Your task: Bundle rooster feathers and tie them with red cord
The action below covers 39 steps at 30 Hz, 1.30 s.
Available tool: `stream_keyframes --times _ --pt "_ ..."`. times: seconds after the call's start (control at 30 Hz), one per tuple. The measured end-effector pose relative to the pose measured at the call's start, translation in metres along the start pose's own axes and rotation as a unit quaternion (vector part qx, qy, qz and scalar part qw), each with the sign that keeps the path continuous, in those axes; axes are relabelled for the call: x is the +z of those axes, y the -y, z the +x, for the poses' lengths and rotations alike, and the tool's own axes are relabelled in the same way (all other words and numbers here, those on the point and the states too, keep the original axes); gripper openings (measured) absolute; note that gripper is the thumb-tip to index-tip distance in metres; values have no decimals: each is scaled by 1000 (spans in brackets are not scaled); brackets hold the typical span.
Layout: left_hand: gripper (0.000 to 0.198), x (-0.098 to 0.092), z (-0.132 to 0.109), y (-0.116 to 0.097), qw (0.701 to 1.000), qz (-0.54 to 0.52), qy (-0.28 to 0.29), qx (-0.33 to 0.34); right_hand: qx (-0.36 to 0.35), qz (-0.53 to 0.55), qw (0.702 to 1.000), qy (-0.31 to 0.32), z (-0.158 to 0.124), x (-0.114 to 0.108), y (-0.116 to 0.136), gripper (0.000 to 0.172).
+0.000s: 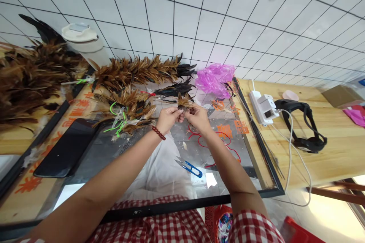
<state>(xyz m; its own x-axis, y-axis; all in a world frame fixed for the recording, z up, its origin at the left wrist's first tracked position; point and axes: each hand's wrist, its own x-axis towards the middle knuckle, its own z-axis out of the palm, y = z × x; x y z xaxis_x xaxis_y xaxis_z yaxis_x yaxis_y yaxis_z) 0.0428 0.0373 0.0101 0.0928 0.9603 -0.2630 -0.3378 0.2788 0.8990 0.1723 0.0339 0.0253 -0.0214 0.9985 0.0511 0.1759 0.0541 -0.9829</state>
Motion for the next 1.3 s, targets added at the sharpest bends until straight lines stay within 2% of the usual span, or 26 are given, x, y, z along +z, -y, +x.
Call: stream_keyframes --times 0.1,0.33,0.47,0.6,0.67,0.73,0.83,0.9,1.03,1.1,1.23,1.3 --pt "20 0 0 1 1000 7 2 0 -14 -13 1000 9 0 -7 6 13" --pt "16 -2 -3 -2 997 15 68 -31 -43 -40 998 19 1 -14 10 16" --pt "18 -5 -5 -6 994 9 100 -42 -2 33 997 71 0 -18 10 26" --pt "21 -13 -8 -13 973 -12 203 -113 96 120 970 187 -3 -22 10 35" --pt "24 -16 -9 -14 956 -19 256 -145 135 141 958 212 -5 -21 10 36" --pt "26 -17 -9 -14 947 -30 279 -157 137 149 962 183 -6 -19 11 36" --pt "30 -16 -9 -12 944 -55 283 -159 118 140 977 112 -4 -15 11 35" --pt "32 -15 -10 -10 941 -65 288 -164 107 120 983 88 -4 -14 11 34" --pt "32 -14 -10 -8 946 -47 277 -160 103 85 984 118 -4 -13 13 33" --pt "33 -14 -10 -7 950 -36 276 -142 93 90 985 113 -3 -15 16 34" --pt "36 -16 -9 -7 950 -41 282 -130 35 123 992 -7 6 -33 19 34" --pt "36 -17 -9 -8 955 -73 262 -117 1 131 989 -64 14 -48 17 31"
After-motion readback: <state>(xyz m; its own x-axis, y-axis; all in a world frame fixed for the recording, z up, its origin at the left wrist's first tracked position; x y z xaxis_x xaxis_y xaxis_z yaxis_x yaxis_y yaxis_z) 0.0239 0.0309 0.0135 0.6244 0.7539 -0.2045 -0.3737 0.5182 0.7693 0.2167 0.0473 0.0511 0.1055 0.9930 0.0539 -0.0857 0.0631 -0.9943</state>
